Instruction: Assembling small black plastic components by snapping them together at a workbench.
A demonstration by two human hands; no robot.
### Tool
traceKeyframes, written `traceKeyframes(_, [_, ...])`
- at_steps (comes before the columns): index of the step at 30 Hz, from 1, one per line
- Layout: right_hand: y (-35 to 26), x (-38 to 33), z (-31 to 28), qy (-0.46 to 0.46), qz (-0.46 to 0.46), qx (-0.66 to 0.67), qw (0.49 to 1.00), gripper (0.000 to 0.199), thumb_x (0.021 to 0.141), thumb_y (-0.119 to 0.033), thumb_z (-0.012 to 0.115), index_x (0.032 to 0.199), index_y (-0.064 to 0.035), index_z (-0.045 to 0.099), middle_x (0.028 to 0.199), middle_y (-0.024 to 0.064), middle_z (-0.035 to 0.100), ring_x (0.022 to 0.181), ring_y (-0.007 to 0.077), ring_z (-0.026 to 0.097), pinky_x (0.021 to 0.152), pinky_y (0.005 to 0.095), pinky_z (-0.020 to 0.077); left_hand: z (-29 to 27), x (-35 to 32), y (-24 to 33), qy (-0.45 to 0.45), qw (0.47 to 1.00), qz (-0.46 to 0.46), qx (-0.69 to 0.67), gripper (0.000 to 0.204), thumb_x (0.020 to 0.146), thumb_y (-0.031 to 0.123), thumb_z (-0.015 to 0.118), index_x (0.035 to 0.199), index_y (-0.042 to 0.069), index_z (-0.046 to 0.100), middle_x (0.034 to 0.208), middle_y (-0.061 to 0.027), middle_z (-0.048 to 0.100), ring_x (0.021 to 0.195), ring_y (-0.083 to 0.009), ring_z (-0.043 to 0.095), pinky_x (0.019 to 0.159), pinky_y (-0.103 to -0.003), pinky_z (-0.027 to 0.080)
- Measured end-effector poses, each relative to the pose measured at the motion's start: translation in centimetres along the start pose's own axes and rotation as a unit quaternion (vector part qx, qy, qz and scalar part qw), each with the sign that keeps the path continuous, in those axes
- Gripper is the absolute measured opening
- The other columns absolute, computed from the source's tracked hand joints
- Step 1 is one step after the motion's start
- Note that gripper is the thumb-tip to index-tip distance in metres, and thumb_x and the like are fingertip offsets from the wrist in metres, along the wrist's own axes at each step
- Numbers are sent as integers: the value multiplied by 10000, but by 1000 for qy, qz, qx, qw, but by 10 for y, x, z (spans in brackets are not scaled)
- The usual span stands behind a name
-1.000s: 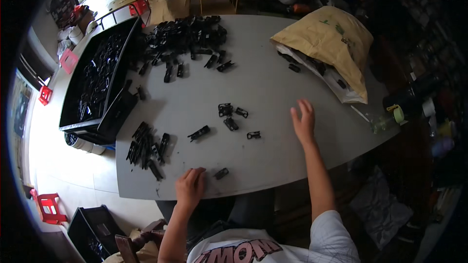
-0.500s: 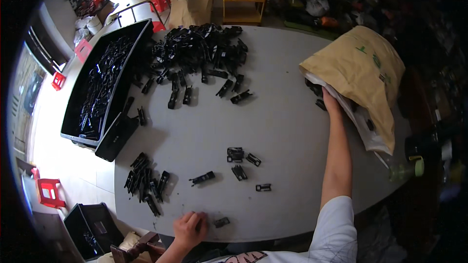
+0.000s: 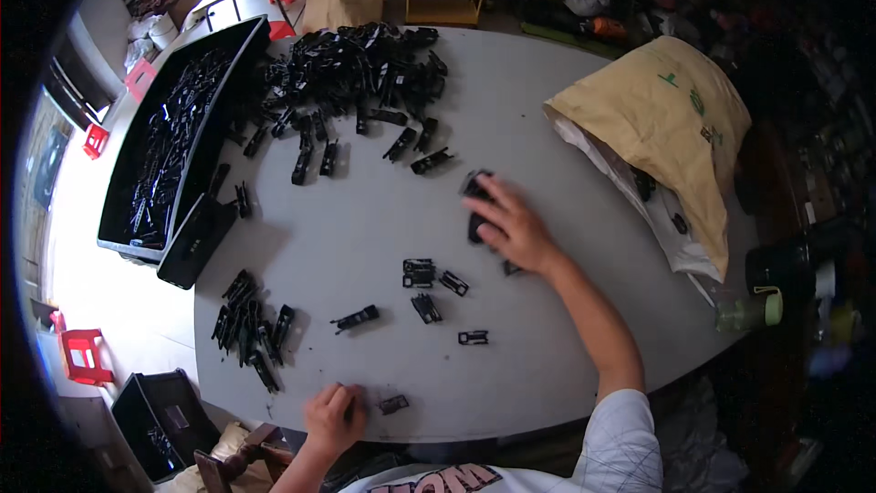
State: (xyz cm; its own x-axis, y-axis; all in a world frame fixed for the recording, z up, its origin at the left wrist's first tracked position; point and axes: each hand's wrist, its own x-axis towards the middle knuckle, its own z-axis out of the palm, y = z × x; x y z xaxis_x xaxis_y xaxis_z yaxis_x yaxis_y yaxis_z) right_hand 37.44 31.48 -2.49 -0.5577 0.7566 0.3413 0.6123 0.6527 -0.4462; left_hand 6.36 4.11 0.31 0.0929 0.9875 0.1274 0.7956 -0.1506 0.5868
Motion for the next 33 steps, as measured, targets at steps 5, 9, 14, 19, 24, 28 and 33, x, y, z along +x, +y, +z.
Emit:
traceKeyframes(5, [14, -32, -46, 190, 56, 66, 978, 302, 854, -87, 532, 1144, -15, 578, 1257, 175, 522, 1239, 343, 430, 1012, 423, 350, 3, 3, 4, 17, 999, 9, -29, 119, 697, 23, 564, 813, 44, 579, 650, -110, 524, 545, -312, 531, 475, -372, 418])
traceKeyframes(9, [145, -87, -110, 276, 300, -185, 894, 344, 898, -191, 509, 1154, 33, 557, 1203, 248, 525, 1124, 409, 470, 958, 434, 354, 3, 2, 5, 25, 1000, 9, -13, 127, 694, 22, 586, 815, 61, 587, 649, -95, 522, 527, -298, 526, 459, -368, 413])
traceKeyframes(14, [253, -89, -115, 179, 437, -116, 874, 483, 928, -336, 490, 1274, 2, 478, 1331, 214, 439, 1203, 385, 401, 1012, 412, 308, 2, 2, 5, 13, 1000, -15, 15, 130, 691, 33, 607, 808, 89, 595, 630, -74, 502, 502, -272, 516, 439, -360, 407])
traceKeyframes(19, [265, -10, -78, 158, 346, -119, 917, 494, 899, -338, 546, 1269, -15, 493, 1348, 174, 435, 1219, 333, 399, 1017, 385, 308, 5, -3, 0, -12, 999, -5, 30, 195, 638, 54, 629, 818, 122, 596, 621, -37, 493, 487, -241, 508, 427, -347, 401])
traceKeyframes(24, [242, 15, -63, 139, 286, -147, 937, 509, 869, -340, 602, 1263, -31, 508, 1365, 134, 430, 1234, 282, 396, 1023, 357, 309, 7, -2, -1, -14, 999, -12, 36, 233, 599, 53, 628, 819, 121, 593, 623, -26, 492, 485, -233, 503, 428, -341, 405])
traceKeyframes(28, [206, 14, -84, 145, 245, -190, 939, 525, 845, -341, 646, 1259, -44, 520, 1378, 102, 427, 1246, 241, 394, 1027, 335, 309, 4, -8, 2, -11, 999, -16, 38, 238, 582, 49, 623, 810, 109, 588, 637, -42, 502, 496, -244, 512, 434, -351, 411])
traceKeyframes(33, [131, 0, -70, 56, 146, 71, 985, 373, 720, -299, 736, 1040, -121, 663, 1224, 108, 535, 1145, 292, 463, 990, 406, 335, 3, -2, 4, -15, 1000, -16, 14, 197, 612, 52, 608, 802, 97, 581, 674, -69, 521, 541, -283, 530, 470, -370, 432])
